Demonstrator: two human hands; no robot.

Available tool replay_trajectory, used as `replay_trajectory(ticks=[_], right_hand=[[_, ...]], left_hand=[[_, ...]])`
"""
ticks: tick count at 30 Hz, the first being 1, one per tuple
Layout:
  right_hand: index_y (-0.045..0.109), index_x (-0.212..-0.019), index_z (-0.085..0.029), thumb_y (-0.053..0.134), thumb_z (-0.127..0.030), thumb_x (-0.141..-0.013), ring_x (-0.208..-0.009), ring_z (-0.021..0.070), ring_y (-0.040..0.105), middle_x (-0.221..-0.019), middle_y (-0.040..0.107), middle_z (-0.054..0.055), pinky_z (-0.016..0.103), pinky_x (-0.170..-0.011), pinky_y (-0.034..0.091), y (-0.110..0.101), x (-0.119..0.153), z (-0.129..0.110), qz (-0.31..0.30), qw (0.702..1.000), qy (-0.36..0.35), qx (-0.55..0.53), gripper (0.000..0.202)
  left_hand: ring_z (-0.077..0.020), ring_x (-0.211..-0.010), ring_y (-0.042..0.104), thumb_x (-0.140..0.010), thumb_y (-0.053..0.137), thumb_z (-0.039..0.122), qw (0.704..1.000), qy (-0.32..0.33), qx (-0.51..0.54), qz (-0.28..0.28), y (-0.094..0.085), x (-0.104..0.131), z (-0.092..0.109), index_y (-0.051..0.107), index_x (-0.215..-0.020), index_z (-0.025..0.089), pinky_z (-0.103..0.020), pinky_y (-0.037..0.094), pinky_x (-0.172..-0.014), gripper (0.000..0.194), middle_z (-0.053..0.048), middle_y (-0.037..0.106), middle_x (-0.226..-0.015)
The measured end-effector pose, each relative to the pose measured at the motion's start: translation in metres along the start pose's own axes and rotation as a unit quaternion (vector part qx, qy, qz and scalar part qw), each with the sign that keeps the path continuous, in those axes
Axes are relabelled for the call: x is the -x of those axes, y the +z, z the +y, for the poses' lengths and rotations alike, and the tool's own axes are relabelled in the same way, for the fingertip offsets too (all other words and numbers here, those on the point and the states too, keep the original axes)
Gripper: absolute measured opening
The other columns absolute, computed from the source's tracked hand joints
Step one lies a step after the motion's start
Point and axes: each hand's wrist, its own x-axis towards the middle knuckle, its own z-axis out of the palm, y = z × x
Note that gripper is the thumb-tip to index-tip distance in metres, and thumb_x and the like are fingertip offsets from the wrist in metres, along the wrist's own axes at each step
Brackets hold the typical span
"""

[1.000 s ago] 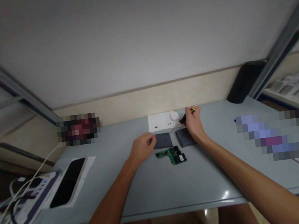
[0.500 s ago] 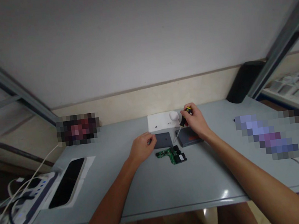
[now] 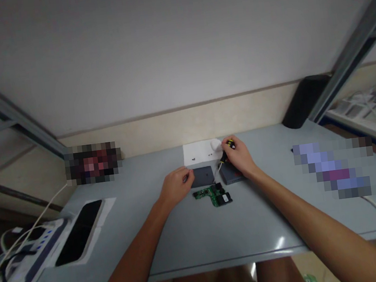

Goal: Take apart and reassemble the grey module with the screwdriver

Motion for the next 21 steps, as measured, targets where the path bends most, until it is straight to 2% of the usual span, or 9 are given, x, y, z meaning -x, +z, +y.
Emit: replay_trajectory(ticks=[8, 14, 18, 21], right_hand=[[0.064, -0.092, -0.024, 0.060, -0.042, -0.082, -0.067, 0.0165, 0.055, -0.078, 0.060, -0.002, 0.030, -0.064, 0.045, 0.002, 0.001, -0.001, 0.068, 0.997, 0.014, -0.024, 0.021], [0.064, -0.094, -0.024, 0.064, -0.044, -0.080, -0.061, 0.0141, 0.053, -0.078, 0.057, -0.004, 0.028, -0.056, 0.046, 0.001, 0.000, -0.004, 0.079, 0.991, 0.036, -0.100, 0.024], [0.063, -0.091, -0.024, 0.068, -0.042, -0.074, -0.060, 0.0138, 0.053, -0.078, 0.057, -0.003, 0.027, -0.050, 0.044, 0.000, -0.003, -0.008, 0.091, 0.978, 0.065, -0.176, 0.025], [0.062, -0.083, -0.023, 0.070, -0.041, -0.072, -0.058, 0.0130, 0.051, -0.076, 0.056, -0.002, 0.026, -0.045, 0.041, -0.001, -0.004, -0.011, 0.088, 0.962, 0.106, -0.236, 0.022]], left_hand=[[-0.0154, -0.063, 0.049, -0.107, 0.049, 0.030, 1.000, -0.004, -0.002, -0.001, -0.002, -0.001, 0.003, 0.050, -0.065, 0.021, -0.031, 0.033, -0.065, 0.043, -0.001, 0.056, -0.069], [-0.0168, -0.069, 0.053, -0.107, 0.050, 0.029, 1.000, 0.001, -0.009, 0.007, -0.002, -0.001, 0.003, 0.057, -0.068, 0.021, -0.031, 0.038, -0.068, 0.041, -0.002, 0.058, -0.072], [-0.0218, -0.090, 0.061, -0.107, 0.054, 0.027, 0.997, 0.053, 0.009, 0.055, -0.008, 0.000, 0.009, 0.069, -0.083, 0.021, -0.034, 0.048, -0.085, 0.029, -0.007, 0.068, -0.087], [-0.0241, -0.104, 0.063, -0.106, 0.059, 0.027, 0.992, 0.120, 0.036, 0.021, -0.012, 0.002, 0.019, 0.074, -0.100, 0.021, -0.039, 0.049, -0.099, 0.017, -0.009, 0.073, -0.104]])
